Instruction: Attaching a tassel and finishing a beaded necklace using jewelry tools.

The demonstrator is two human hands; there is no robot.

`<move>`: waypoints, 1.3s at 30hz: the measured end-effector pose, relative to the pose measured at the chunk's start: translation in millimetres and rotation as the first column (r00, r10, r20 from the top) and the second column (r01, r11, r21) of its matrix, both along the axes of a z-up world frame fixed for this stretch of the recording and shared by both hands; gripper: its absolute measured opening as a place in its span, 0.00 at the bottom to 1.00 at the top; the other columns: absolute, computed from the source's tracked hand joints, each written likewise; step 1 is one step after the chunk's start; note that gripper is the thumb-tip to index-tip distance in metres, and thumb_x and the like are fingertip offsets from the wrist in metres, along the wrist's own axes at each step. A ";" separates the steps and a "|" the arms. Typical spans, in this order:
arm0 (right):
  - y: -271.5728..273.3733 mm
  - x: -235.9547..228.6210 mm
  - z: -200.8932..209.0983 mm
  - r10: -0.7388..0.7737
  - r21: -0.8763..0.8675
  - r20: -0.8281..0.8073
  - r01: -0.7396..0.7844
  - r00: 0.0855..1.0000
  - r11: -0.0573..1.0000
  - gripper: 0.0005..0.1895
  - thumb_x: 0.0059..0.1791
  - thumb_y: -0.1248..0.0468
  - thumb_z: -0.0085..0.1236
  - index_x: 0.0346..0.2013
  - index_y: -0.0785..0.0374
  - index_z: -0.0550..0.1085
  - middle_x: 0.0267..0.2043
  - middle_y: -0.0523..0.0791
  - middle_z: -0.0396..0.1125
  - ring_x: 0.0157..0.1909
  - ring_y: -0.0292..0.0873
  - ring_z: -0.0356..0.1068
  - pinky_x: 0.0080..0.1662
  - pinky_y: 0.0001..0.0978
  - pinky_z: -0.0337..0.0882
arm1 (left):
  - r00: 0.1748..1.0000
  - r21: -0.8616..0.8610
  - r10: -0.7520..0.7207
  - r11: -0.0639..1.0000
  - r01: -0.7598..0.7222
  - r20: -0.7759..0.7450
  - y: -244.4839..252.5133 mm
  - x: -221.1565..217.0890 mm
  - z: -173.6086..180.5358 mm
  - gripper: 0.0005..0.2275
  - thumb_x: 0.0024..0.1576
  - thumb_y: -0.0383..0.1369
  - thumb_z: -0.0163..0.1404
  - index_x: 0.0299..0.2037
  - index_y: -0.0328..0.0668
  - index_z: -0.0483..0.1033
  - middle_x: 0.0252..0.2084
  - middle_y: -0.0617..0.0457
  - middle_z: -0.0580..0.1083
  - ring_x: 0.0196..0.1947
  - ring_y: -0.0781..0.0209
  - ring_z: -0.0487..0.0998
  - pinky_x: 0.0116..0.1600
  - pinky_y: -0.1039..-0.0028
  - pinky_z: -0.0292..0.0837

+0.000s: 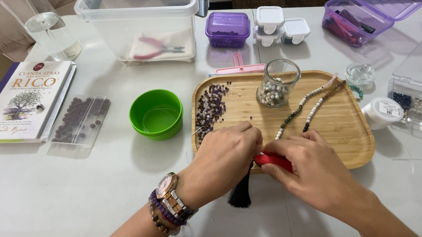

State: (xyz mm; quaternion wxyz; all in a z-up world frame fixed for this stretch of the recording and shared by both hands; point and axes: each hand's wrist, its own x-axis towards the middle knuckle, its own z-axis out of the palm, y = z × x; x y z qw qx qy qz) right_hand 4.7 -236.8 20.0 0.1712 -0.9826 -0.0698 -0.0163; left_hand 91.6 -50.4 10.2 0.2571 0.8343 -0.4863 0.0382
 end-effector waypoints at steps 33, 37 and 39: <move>-11.5 -13.3 7.3 -0.003 0.198 -0.069 0.017 0.998 0.980 0.12 0.48 0.46 0.57 0.38 0.44 0.82 0.33 0.28 0.81 0.34 0.33 0.75 0.50 0.30 0.60 | 1.000 -0.057 0.019 0.998 -0.020 -0.013 3.5 -3.4 1.9 0.04 0.58 0.27 0.47 0.31 0.42 0.69 0.30 0.49 0.73 0.28 0.44 0.73 0.28 0.55 0.63; -14.3 -11.1 8.0 0.008 0.261 -0.152 0.032 0.988 0.965 0.09 0.47 0.49 0.61 0.37 0.44 0.82 0.32 0.27 0.81 0.33 0.32 0.73 0.52 0.28 0.60 | 0.995 -0.065 0.036 0.997 -0.043 -0.094 1.5 0.0 -2.8 0.05 0.63 0.31 0.45 0.34 0.42 0.70 0.32 0.49 0.74 0.29 0.42 0.75 0.31 0.54 0.65; -16.9 -11.4 11.2 -0.027 0.291 -0.176 0.078 0.984 0.954 0.11 0.45 0.51 0.63 0.39 0.46 0.84 0.32 0.31 0.81 0.34 0.31 0.74 0.44 0.26 0.66 | 0.992 -0.094 0.035 0.994 -0.047 -0.122 4.5 1.6 1.5 0.05 0.63 0.31 0.46 0.35 0.41 0.70 0.33 0.50 0.74 0.32 0.44 0.75 0.33 0.56 0.66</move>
